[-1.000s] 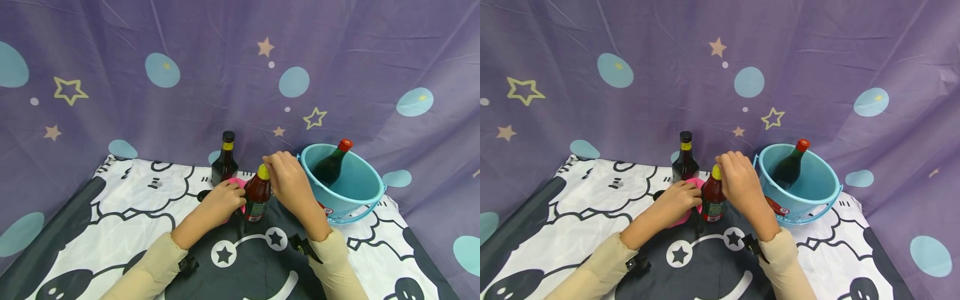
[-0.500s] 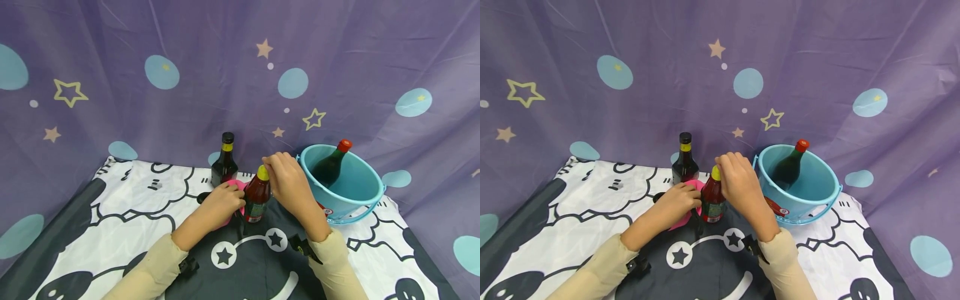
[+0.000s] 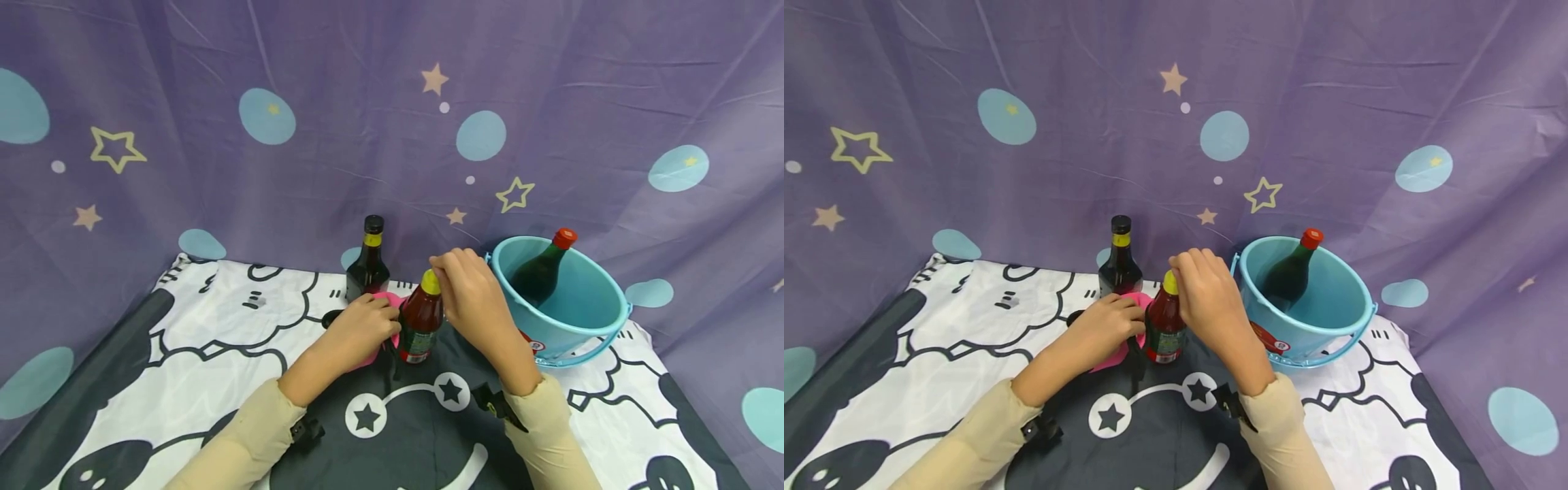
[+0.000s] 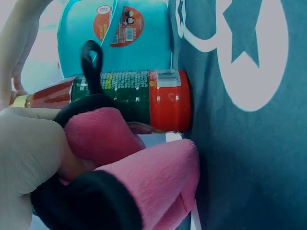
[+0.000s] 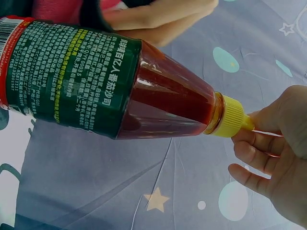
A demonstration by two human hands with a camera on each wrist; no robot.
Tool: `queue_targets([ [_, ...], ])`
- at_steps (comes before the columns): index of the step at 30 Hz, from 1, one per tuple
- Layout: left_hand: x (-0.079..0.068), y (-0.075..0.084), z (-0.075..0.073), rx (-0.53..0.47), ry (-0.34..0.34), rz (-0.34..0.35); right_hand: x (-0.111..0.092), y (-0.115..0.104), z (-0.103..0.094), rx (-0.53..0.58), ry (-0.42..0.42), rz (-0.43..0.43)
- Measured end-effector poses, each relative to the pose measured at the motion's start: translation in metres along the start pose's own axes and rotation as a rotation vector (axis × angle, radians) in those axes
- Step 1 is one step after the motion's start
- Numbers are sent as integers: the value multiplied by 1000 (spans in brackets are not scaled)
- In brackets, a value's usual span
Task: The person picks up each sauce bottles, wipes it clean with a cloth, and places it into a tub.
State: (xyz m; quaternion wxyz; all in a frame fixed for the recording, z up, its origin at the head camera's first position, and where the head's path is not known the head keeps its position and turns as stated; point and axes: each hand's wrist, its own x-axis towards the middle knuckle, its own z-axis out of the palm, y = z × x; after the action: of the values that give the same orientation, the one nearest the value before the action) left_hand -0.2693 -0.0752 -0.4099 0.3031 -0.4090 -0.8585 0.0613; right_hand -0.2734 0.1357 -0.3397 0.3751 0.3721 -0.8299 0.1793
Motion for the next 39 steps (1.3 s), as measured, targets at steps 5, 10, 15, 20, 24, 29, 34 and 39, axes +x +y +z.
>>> queue_targets([
  [5,0,-9,-10,-29,118,-24,0,0,0,6,-10,5],
  [10,0,-19,-25,-103,246,-85,1,1,0,8,1,-7],
  [15,2,-23,-39,-183,418,-169,2,1,0,7,4,-13],
  [20,5,-20,-46,-254,577,-241,1,1,-1,9,3,-11],
  [24,7,-13,-44,-300,627,-250,1,0,0,16,6,-15],
  [29,10,-5,-35,-299,629,-195,0,1,1,20,9,-11],
  [34,11,-1,-28,-289,623,-147,0,2,0,14,10,-15],
  [39,11,-1,-25,-293,618,-113,1,1,0,2,12,-24],
])
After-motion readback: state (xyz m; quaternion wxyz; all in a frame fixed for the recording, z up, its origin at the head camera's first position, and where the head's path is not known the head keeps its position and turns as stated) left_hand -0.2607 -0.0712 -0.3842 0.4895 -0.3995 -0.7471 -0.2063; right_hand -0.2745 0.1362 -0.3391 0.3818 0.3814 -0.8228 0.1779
